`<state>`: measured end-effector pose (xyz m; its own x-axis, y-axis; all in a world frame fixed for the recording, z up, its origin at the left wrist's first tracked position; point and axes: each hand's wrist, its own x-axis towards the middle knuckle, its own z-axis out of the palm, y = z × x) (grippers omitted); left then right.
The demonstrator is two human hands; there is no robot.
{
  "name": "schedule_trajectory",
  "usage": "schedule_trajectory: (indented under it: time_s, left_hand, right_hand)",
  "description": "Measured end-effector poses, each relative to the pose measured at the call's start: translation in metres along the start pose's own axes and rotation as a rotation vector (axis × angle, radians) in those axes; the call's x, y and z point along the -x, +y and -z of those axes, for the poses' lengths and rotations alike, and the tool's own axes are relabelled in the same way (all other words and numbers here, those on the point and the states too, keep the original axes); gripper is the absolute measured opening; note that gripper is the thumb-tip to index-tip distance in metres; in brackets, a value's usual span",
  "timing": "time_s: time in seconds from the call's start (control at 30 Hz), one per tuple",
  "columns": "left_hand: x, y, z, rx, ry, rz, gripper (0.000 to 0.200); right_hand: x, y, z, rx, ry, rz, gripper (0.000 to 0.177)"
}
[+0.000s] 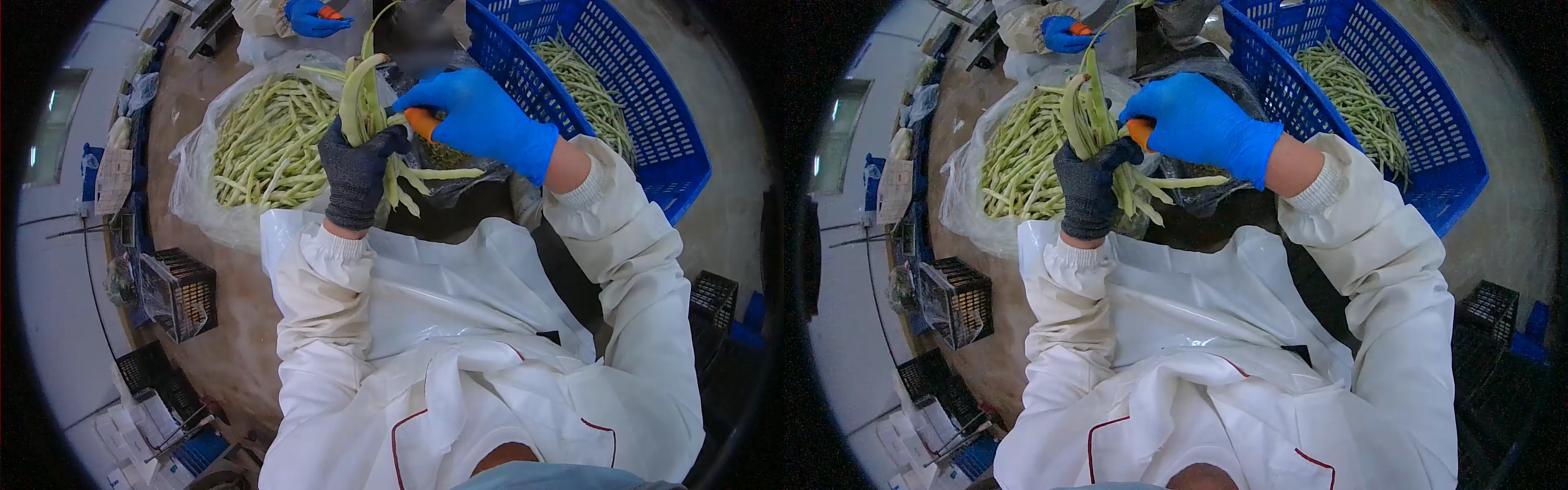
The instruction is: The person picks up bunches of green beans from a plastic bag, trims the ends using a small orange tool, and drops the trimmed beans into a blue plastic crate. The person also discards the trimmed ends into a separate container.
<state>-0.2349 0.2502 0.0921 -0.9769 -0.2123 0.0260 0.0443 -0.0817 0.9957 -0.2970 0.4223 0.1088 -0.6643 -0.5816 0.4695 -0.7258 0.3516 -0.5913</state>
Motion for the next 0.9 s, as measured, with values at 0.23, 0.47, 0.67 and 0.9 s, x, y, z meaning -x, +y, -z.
schedule_trajectory:
  time_s: [0.23, 0.47, 0.67, 0.9]
  left_hand:
    - [-0.002, -0.008, 0.001, -0.089, 0.060, -0.010, 0.034]
    - [0.001, -0.011, -0.001, -0.162, 0.078, -0.080, 0.037]
    - [0.002, 0.015, 0.007, 0.415, -0.141, -0.141, 0.060]
    - [-0.010, 0.026, 0.060, 0.832, -0.442, -0.241, 0.080]
  right_hand:
    - [0.002, -0.002, 0.000, -0.058, 0.001, -0.018, 0.021]
    - [0.004, -0.005, -0.009, -0.095, 0.070, -0.069, 0.022]
    - [-0.003, 0.030, -0.006, -0.556, 0.043, -0.344, 0.024]
    - [0.003, 0.097, 0.002, -0.123, -0.096, -0.441, 0.030]
